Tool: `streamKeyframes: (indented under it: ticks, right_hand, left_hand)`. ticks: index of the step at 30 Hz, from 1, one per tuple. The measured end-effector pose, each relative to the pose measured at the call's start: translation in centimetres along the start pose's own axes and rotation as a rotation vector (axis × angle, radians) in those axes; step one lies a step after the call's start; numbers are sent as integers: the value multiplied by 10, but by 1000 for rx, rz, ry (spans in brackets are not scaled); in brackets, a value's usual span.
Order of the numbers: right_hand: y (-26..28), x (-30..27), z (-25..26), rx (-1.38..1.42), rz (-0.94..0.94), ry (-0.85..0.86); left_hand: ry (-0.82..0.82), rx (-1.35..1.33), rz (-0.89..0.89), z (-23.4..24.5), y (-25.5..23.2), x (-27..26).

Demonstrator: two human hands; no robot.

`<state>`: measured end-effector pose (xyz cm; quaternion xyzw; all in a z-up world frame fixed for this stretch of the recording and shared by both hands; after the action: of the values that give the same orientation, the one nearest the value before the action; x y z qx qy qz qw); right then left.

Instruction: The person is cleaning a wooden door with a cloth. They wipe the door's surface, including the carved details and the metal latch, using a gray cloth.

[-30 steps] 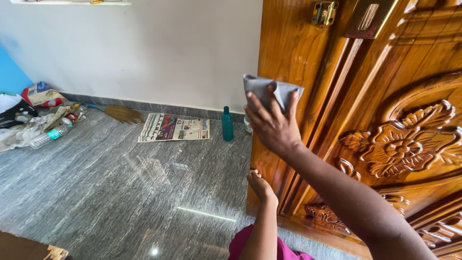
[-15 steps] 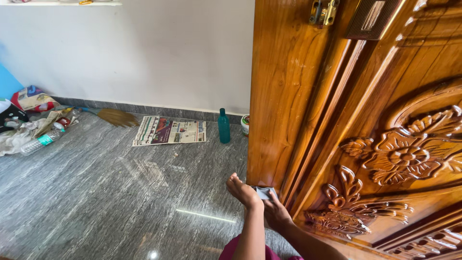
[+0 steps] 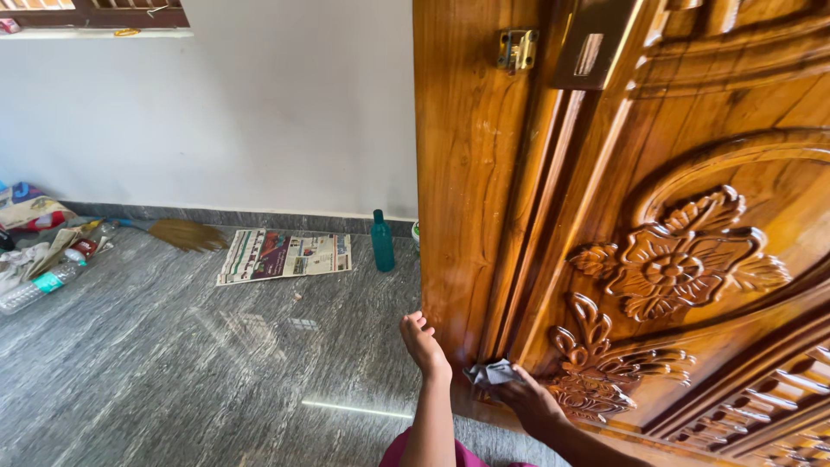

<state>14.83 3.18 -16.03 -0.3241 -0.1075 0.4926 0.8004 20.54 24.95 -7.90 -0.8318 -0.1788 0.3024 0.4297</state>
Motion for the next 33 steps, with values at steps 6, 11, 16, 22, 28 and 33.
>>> streamKeyframes:
  ticks: [6,11,16,22,28,33]
  right_hand:
    - [-111,-39,115,167,-163,80]
    - [-239,-90,273,-23,-477,45]
    - [-323,-147,369,64,-745,-406]
    - [-276,-129,288,-95,-521,-66]
    - [-165,-137,181,60,-214,144]
    - [-198,-146,221,-176,-282,-122]
  left_hand:
    - [-6,109,-218,-6,-5,-16]
    - [100,245,-211,-18,13,-53]
    - [196,426,-395,-25,18,-110]
    - [307,488,-565,-28,1,-167]
    - [352,536,-724,-45,-53,-213]
    - [232,868,-1030,-96,-108,-267]
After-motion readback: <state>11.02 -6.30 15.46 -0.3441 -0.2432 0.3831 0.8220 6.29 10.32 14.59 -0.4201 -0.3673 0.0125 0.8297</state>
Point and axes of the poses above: each hand's wrist, its own x-axis towards the middle knuckle, its own z-axis out of the back of the hand, y = z × x, the point moved 9 cm from there along x, towards the middle knuckle, and after that the axes turned 9 degrees about z, right-handed, at the moved point
